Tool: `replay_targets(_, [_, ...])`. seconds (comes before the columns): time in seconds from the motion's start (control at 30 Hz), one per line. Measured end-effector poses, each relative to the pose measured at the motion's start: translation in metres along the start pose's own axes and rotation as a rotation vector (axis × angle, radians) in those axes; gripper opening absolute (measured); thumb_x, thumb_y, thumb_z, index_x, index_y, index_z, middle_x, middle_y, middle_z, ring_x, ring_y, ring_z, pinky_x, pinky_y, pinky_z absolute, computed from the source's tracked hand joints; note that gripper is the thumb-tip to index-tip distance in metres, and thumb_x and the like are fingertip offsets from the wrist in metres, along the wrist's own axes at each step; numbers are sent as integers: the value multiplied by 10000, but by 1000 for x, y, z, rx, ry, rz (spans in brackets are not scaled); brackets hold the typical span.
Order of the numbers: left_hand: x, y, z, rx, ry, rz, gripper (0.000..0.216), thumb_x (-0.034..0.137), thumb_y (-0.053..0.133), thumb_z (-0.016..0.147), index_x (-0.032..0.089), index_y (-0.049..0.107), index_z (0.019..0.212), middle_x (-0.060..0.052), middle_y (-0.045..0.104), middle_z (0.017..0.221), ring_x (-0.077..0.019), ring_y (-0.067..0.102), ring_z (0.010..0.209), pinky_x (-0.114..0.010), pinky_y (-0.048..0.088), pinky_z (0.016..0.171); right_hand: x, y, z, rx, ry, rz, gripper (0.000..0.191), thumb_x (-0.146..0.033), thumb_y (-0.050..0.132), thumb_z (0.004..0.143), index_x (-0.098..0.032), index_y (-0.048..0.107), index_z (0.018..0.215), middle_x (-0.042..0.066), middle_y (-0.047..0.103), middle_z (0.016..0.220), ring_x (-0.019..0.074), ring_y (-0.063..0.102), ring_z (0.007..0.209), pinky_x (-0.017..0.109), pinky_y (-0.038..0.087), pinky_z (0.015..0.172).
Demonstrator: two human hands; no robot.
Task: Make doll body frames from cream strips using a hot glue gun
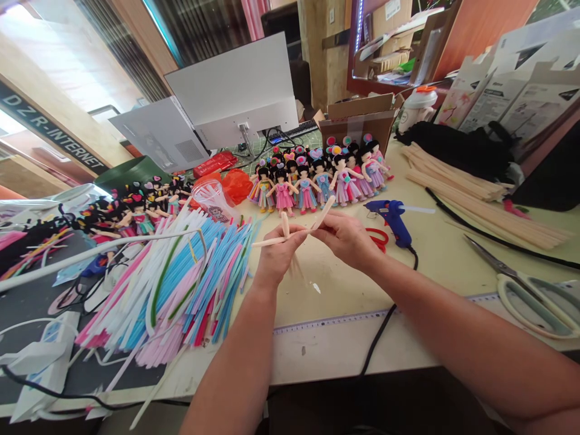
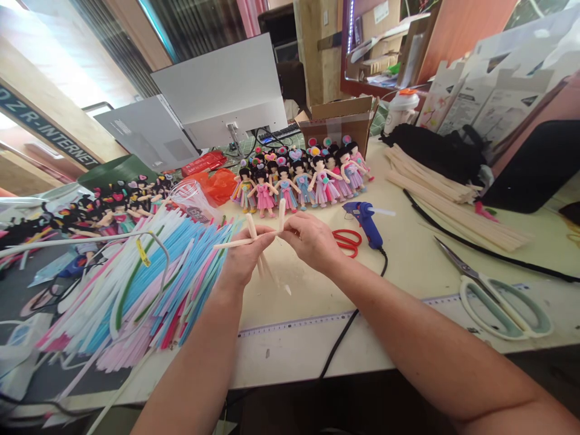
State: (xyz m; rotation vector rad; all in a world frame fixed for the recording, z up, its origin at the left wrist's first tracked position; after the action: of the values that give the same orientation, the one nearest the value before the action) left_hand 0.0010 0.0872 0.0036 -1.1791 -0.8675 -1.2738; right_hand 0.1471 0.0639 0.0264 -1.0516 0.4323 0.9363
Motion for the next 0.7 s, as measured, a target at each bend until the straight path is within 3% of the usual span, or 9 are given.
replay_targets(0.27, [12, 1, -3, 11, 117, 133, 177, 367, 699, 732, 199, 702, 789, -13, 660, 739, -154, 555, 711, -304, 450, 681, 15, 6, 0, -5, 127, 197, 224, -336, 570, 806, -195, 531, 637, -6, 497, 635, 133, 425, 619, 289, 320, 589])
replay_targets(0.7, [15, 2, -3, -5, 149, 133, 150, 350, 698, 744, 205, 696, 783, -11, 674, 759, -165, 582, 753, -316, 453, 730, 17, 10, 0, -60, 240, 369, 276, -412, 574, 755, -198, 472, 615, -31, 411, 595, 108, 345, 576, 272, 261, 529])
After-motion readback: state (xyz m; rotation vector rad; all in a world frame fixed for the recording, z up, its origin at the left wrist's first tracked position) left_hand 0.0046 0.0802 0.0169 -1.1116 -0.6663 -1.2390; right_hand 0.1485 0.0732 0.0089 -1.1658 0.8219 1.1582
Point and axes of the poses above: each hand's wrist, its own z-axis towards the middle knuckle, its own y-axis out of the palm, x = y × z, the point moved 8 cm from there along z, towards the middle knuckle
